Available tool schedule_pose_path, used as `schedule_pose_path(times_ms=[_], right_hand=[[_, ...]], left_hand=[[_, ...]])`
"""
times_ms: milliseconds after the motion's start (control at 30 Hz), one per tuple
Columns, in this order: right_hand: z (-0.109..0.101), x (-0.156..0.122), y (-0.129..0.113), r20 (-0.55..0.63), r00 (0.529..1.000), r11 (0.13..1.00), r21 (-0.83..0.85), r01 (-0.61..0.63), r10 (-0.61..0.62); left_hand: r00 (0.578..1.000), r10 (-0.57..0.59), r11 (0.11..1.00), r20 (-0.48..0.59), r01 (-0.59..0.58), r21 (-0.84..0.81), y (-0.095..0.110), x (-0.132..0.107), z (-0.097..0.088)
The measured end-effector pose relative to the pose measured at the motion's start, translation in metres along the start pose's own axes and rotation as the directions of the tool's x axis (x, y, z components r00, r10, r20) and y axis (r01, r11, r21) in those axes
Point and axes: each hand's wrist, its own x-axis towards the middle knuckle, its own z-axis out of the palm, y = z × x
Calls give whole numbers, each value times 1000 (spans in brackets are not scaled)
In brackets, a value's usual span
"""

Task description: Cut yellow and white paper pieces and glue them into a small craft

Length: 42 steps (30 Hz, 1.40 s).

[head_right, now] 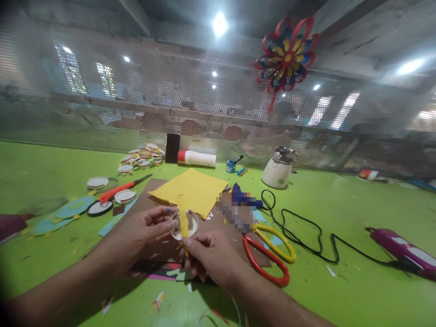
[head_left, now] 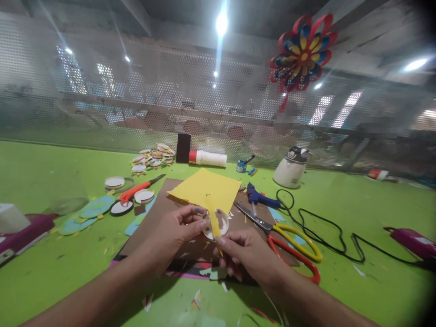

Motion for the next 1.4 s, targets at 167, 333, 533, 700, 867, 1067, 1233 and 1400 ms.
schedule_pose_path(times_ms=[167, 333, 533, 700, 867, 1067, 1233, 1400], right_hand=[[-2, -2, -1, -46, 998, 982, -186, 31, -40], [-6, -2, -1, -219, 954, 938, -320, 130, -206], [-13, 4, -2, -336, 894, 928, -323, 185, -295], [-13, 6, -3, -322, 921, 961, -232, 148, -220], [-15, 7, 0, -269, 920, 937, -279, 210, -286], [-16, 10, 4, -213, 930, 928, -294, 230, -299], [-14, 11, 2, -191, 954, 950, -254, 179, -231], [-13, 11, 2, -170, 959, 952, -247, 182, -228]], left_hand=[[998, -7, 1000, -62, 8, 2, 1, 4, -3], [998, -37, 999, -55, 35, -36, 3, 3, -4], [999, -27, 1000, 41, 27, -5, 1, 4, -8], [991, -76, 996, 112, 80, -36, 1, 2, -7], [991, -75, 997, 106, 78, -20, 1, 1, -5], [990, -83, 996, 114, 80, 29, 1, 3, -6], [989, -67, 998, 132, 66, 14, 2, 4, -5], [991, -44, 998, 126, 38, 48, 3, 4, -5]])
